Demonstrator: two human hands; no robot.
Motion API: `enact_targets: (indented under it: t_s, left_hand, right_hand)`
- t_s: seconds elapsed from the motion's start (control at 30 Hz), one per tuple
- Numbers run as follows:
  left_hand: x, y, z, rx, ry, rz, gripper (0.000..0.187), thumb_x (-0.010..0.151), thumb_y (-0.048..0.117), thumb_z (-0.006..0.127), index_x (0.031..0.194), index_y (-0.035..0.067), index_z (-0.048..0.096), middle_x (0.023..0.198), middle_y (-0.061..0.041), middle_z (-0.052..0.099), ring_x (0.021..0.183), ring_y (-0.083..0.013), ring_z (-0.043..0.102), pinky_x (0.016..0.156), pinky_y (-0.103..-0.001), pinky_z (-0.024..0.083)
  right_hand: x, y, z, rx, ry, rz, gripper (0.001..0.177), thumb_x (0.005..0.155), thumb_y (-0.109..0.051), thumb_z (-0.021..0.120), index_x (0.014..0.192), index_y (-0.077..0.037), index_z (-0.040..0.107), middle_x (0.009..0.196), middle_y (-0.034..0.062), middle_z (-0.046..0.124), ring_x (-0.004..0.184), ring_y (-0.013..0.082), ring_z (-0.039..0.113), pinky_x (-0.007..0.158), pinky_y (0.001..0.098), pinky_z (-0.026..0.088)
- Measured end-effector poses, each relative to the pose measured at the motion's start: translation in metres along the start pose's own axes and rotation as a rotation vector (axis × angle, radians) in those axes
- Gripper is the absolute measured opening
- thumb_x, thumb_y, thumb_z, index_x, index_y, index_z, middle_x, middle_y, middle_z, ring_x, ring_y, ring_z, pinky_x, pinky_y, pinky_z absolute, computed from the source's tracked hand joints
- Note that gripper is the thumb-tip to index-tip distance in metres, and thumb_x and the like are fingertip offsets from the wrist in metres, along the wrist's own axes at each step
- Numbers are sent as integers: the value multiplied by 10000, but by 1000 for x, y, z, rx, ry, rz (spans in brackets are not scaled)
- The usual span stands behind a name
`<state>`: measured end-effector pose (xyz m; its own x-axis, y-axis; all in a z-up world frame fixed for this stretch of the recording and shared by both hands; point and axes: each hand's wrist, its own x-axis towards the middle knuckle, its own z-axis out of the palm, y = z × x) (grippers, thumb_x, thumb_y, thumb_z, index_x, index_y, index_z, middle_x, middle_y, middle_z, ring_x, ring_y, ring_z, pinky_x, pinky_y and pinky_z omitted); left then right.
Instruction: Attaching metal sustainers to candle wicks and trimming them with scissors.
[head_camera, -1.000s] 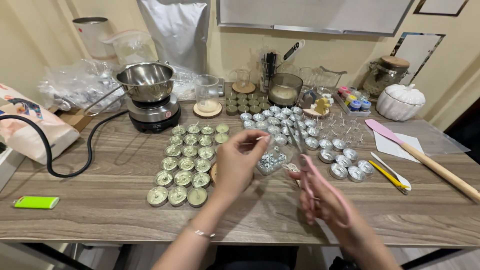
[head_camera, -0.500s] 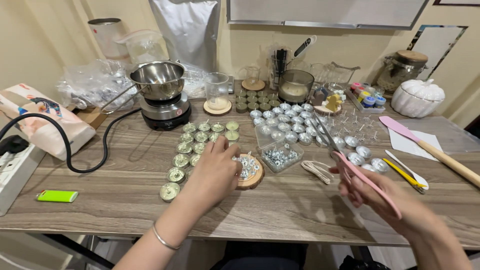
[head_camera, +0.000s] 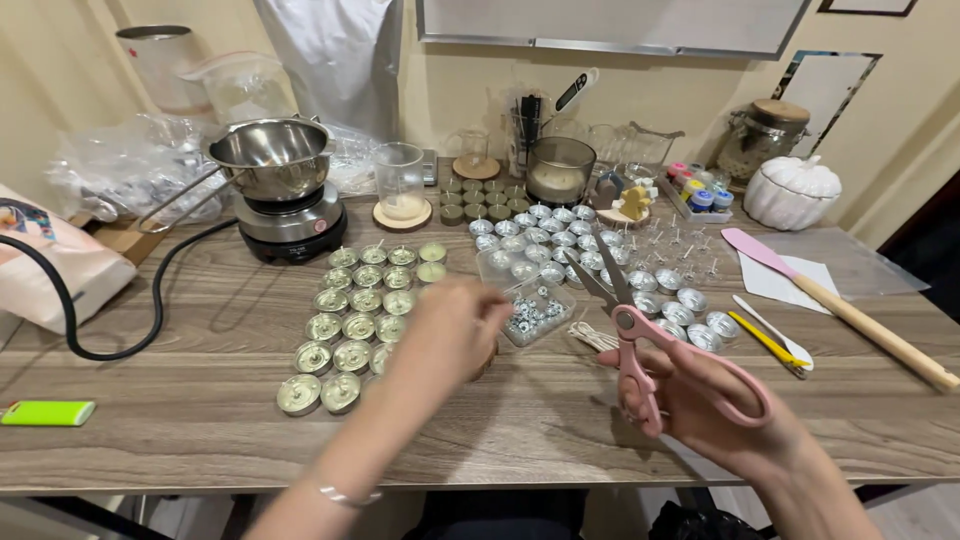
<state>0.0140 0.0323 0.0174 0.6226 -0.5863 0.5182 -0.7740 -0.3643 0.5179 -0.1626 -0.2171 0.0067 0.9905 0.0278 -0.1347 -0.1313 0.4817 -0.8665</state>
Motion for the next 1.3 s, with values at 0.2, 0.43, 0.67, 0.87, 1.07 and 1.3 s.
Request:
enact_targets:
  t_s: [0.2, 0.43, 0.67, 0.87, 1.07, 1.3]
  left_hand:
    - [15, 48, 29, -388, -173, -321, 371, 850, 290, 764, 1162, 89, 750, 852, -143, 800, 653, -225, 720, 684, -370, 590]
    - [3, 32, 26, -175, -125, -312, 277, 910, 242, 724, 1112, 55, 754, 886, -135, 772, 701, -228, 767, 735, -344, 619]
    - [-3, 36, 12, -55, 15, -124, 186, 895, 143, 703, 1018, 16, 762, 888, -179, 776, 711, -291, 771, 713, -393, 615]
    - [-24, 36, 23, -12, -238, -268, 187, 896, 176, 728, 999, 31, 784, 838, -209, 763, 728, -323, 763, 754, -390, 615]
    - [-45, 31, 43, 44, -199, -181, 153, 822, 134, 774, 833, -18, 765, 811, -220, 724, 745, -363, 734, 731, -446, 593]
    - [-36, 44, 35, -74, -80, -134, 125, 872, 121, 733, 891, 0, 759, 852, -190, 744, 762, -341, 738, 738, -436, 594]
  right_hand:
    - [-1, 7, -4, 146, -333, -18, 685, 1090, -364, 591, 1504, 160, 440, 1055, 210, 615, 916, 276, 609, 785, 389, 503]
    - [-17, -8, -23, -731, 293, -125, 563, 916, -388, 673, 1366, -52, 623, 806, 144, 672, 666, 199, 593, 630, 343, 496]
    - [-13, 4, -22, -1575, 813, 161, 547, 749, -432, 855, 1208, -156, 743, 797, 175, 792, 713, 301, 780, 708, 427, 590]
    - [-5, 4, -25, -1755, 729, 68, 475, 771, -328, 764, 1181, -97, 697, 892, 216, 766, 840, 397, 753, 811, 471, 585]
    - [8, 3, 2, -1894, 654, 75, 451, 837, -352, 731, 1235, -143, 700, 1083, 193, 694, 1026, 393, 673, 923, 469, 533]
    - [49, 20, 36, -1639, 70, -892, 290, 850, -156, 721, 1119, -48, 728, 1241, 136, 696, 1180, 306, 556, 985, 467, 453]
